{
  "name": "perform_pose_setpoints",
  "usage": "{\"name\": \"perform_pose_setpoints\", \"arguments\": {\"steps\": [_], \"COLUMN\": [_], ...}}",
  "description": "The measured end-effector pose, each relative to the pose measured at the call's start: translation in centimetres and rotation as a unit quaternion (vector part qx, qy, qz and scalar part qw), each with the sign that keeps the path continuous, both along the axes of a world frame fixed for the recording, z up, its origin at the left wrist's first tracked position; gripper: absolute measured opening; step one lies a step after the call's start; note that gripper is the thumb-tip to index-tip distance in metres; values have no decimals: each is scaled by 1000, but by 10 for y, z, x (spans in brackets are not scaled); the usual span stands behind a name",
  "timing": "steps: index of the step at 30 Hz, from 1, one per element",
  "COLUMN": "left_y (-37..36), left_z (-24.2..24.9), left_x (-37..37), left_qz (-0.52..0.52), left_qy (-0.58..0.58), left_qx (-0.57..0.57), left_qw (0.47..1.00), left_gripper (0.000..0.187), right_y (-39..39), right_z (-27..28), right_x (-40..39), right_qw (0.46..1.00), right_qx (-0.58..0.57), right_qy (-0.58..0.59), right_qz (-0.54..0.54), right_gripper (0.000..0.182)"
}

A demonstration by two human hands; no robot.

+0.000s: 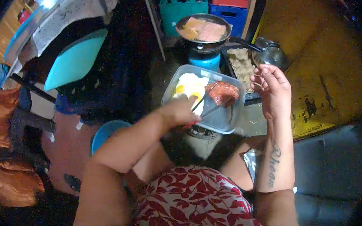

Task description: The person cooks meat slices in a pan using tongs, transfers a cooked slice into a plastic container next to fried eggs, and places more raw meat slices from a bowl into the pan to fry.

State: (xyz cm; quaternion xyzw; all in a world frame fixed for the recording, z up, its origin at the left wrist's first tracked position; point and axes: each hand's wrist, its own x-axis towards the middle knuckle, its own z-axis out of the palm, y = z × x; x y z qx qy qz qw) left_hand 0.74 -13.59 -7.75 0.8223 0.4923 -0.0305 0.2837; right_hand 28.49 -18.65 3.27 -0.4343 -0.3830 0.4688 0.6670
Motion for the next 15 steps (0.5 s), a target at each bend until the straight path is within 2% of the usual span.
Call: {"name": "perform_pose_setpoints", "arguments": {"steps": [1, 3, 6, 10, 11, 12, 14, 15], "left_y": [-8, -20, -23, -10, -12, -12, -9, -12], "left_z": [4, -5, -27, -43, -46, -41, -30, -14], "left_x": [23, 43, 51, 49, 46, 43, 37, 36], "left_qz": [-23, -27, -43, 25, 52, 52, 82, 79], "left_qy": [85, 143, 189, 181, 142, 146, 101, 103], "left_qx": [-26, -7, 33, 30, 45, 49, 40, 43], "left_qw": [996, 989, 980, 983, 987, 987, 991, 991], "left_gripper": [90, 104, 105, 88, 76, 76, 59, 59], "right_y": [-1, -2, -11, -21, -23, -24, -27, -28], "right_z": [1, 0, 1, 0, -1, -1, 1, 1], "right_x": [2, 6, 11, 18, 19, 19, 20, 20], "right_qw": [1000, 1000, 1000, 999, 999, 999, 999, 999], "right_qx": [1, 11, 10, 2, 3, 7, 14, 17], "right_qy": [6, 12, 12, -7, -8, -5, -6, -3], "right_qz": [6, 13, 6, 36, 41, 41, 39, 36], "right_gripper": [15, 16, 14, 13, 13, 13, 12, 12]}}
